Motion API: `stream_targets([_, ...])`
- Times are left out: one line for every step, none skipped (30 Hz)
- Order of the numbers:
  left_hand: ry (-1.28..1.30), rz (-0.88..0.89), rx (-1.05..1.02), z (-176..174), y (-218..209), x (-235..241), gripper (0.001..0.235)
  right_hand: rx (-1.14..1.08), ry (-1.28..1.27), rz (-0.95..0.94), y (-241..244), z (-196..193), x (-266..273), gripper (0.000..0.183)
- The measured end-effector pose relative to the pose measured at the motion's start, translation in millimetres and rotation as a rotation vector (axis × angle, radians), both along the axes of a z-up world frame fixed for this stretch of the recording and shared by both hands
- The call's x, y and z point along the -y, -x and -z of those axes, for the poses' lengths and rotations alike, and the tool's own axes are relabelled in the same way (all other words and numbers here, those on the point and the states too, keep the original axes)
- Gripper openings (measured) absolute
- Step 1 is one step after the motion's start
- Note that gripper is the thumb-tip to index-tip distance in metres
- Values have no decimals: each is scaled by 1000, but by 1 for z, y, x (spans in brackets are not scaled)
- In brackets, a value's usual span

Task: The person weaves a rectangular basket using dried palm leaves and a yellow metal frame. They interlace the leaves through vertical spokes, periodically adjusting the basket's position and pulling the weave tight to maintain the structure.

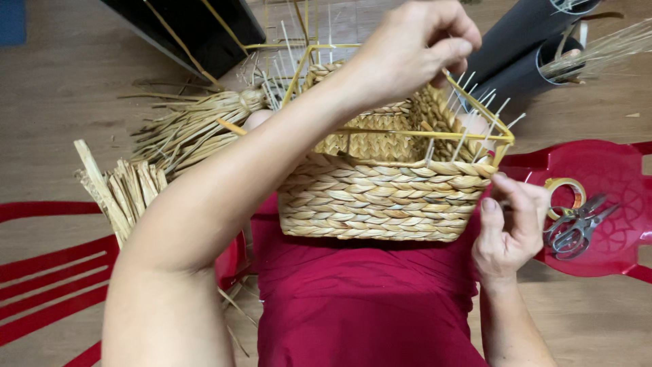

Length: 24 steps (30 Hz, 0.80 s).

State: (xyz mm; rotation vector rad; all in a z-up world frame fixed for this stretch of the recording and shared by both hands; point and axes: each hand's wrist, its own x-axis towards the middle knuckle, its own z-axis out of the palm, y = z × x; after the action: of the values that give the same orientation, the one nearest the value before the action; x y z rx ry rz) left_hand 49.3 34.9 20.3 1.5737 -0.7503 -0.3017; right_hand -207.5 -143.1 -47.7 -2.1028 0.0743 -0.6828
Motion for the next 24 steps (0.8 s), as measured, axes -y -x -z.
stream_targets([27,-73,115,-10,11,-20,9,6,41,0,-1,-2,-1,28])
stream_targets([53,-146,231,-21,27,-43,9,-10,104,-23,-1,-5,-3,27])
stream_targets([48,-198,300,-33,42,-65,9,-21,162,-56,-3,-8,-6,27])
stream_targets([43,-248,369,-44,55,-86,10,-32,221,-90,-5,-11,-9,27])
stream_targets([36,-300,436,-52,68,-106,10,-27,253,-92,-7,-17,-11,23])
stream_targets([-84,-365,395,-58,80,-125,12,-21,284,-94,-7,-26,-12,20])
stream_targets([-203,-427,350,-61,93,-144,14,-8,254,-114,-7,-31,-17,17])
stream_targets([-322,-485,301,-60,104,-161,16,5,224,-135,-8,-37,-23,15])
stream_targets([-394,-524,309,-57,114,-175,17,21,134,-169,-9,-43,-31,14])
stream_targets([-467,-563,315,-52,123,-187,19,-3,57,-195,-13,-49,-42,14])
stream_targets([-537,-600,321,-45,128,-196,20,-25,-18,-217,-18,-57,-53,14])
stream_targets([-509,-629,408,-36,132,-202,18,-86,-84,-236,-23,-66,-68,14])
stream_targets([-482,-657,497,-29,136,-206,17,-147,-154,-259,-30,-72,-83,15])
stream_targets([-455,-683,587,-23,139,-210,17,-125,-58,-346,-40,-76,-98,16])
stream_targets([-458,-702,701,-17,140,-213,18,-103,40,-429,-48,-82,-112,18])
stream_targets([-462,-720,816,-12,137,-215,20,-81,137,-512,-56,-86,-124,20])
stream_targets([-465,-735,932,-7,133,-217,23,-55,196,-537,-64,-88,-137,21])
stream_targets([-468,-683,875,-1,131,-218,20,-29,255,-562,-71,-89,-149,23])
stream_targets([-468,-625,819,4,129,-217,18,-4,313,-581,-78,-90,-159,25])
stream_targets([-467,-567,763,10,127,-218,16,18,363,-583,-84,-90,-167,25])
stream_targets([-471,-491,577,15,126,-224,16,39,412,-588,-89,-88,-175,25])
stream_targets([-469,-411,392,20,126,-228,17,61,462,-592,-92,-87,-180,25])
stream_targets([-466,-327,211,22,124,-233,18,40,461,-599,-94,-87,-184,24])
stream_targets([-407,-337,242,24,125,-238,17,19,461,-607,-96,-86,-186,23])
